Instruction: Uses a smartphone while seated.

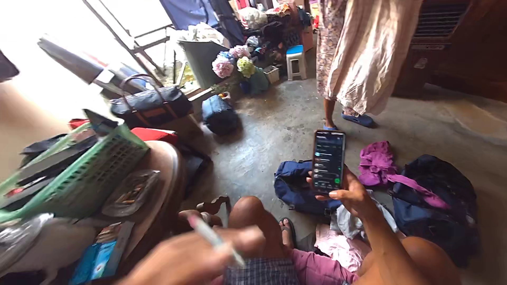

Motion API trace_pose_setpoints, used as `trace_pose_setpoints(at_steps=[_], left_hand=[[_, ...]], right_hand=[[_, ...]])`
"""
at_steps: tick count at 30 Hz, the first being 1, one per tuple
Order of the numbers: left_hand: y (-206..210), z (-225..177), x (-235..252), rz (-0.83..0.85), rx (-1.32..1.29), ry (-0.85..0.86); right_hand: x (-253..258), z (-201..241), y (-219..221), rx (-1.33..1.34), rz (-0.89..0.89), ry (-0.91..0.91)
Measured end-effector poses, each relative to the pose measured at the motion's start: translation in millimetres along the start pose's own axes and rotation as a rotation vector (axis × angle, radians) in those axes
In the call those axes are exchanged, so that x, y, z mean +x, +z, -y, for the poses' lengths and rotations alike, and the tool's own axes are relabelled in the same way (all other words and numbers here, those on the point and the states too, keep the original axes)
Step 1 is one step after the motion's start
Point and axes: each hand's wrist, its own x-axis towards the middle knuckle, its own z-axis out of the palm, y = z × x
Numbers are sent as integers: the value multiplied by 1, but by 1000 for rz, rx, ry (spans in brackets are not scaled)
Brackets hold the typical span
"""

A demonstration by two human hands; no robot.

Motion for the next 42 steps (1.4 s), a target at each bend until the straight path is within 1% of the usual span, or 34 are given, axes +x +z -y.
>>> trace_pose_setpoints(at_steps=[1,2,3,4,5,6,9,11,13,18,25,28,30,32,33,34,35,36,37,39,40,42], left_hand=[[-25,16,3,-93,184,24],[-54,27,5,-150,364,14],[-82,34,0,-184,538,-48],[-107,38,-6,-202,720,-151],[-127,40,-13,-197,909,-294],[-145,45,-22,-178,1028,-436],[-181,63,-53,-138,1085,-733],[-190,71,-62,-126,1110,-896],[-191,75,-59,-82,1146,-992],[-190,86,-45,-6,1178,-1082],[-185,88,-39,67,1197,-1113],[-190,83,-46,39,1219,-1051],[-189,78,-51,-3,1203,-903],[-174,72,-51,-91,1153,-721],[-158,68,-47,-140,1092,-654],[-137,64,-43,-165,1003,-583],[-110,62,-39,-156,867,-522],[-79,62,-34,-110,709,-499],[-46,65,-30,-41,571,-511],[18,78,-25,118,362,-627],[45,87,-23,171,300,-689],[90,108,-18,208,261,-736]], right_hand=[[-1,1,2,-24,-29,-4],[-2,1,4,-43,-46,-4],[-1,1,6,-61,-58,0],[1,1,7,-74,-61,5],[2,2,7,-83,-54,5],[3,1,5,-94,-38,3],[7,-4,3,-96,-10,8],[8,-9,5,-99,-19,26],[7,-12,8,-108,-27,42],[6,-15,11,-85,-2,46],[3,-12,8,-79,-9,49],[4,-11,18,-79,17,78],[0,-10,23,-77,55,87],[-2,-10,22,-53,127,88],[-2,-11,22,-48,153,91],[-2,-11,23,-51,166,95],[-2,-13,23,-52,175,100],[-2,-14,23,-51,181,108],[-2,-17,24,-56,178,114],[-2,-28,29,-125,191,95],[-3,-34,33,-229,184,63],[-7,-43,43,-451,150,-5]])
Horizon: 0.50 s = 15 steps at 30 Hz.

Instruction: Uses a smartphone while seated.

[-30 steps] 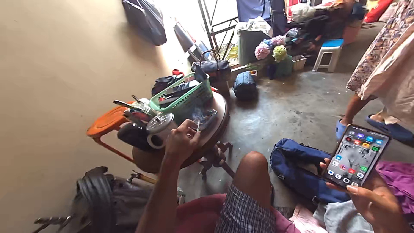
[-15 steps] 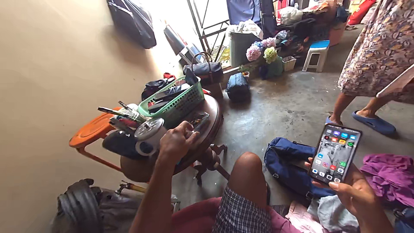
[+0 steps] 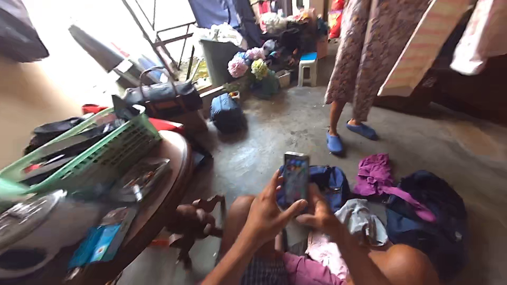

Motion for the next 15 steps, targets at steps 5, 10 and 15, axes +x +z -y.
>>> trace_pose_setpoints(at_steps=[5,10,15], left_hand=[[27,-2,37,-86,29,75],[-9,-2,31,-88,-344,105],[-59,-8,9,-70,-553,100]], right_hand=[[-9,-4,18,-156,-84,-82],[-3,0,25,-230,19,-263],[-2,0,21,-263,97,-116]])
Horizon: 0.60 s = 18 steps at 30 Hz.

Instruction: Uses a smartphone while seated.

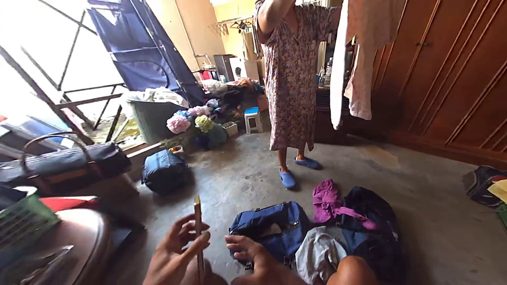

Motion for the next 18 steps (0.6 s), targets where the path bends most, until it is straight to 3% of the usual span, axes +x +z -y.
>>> trace_pose_setpoints(at_steps=[3,6,10,14,16,18], left_hand=[[-45,-32,-4,-51,-99,28],[-106,-86,2,-185,22,126],[-217,-148,36,-431,479,119],[-323,-154,58,-480,956,-114],[-313,-158,53,-392,1152,-284],[-244,-192,53,-229,1236,-764]], right_hand=[[-7,-9,-2,-17,-33,-20],[-9,-13,-8,-22,-45,-13],[-3,-14,-11,-31,-60,66],[3,-19,-11,-67,-25,130],[5,-17,-17,-170,-11,187],[2,-17,-31,-300,-14,310]])
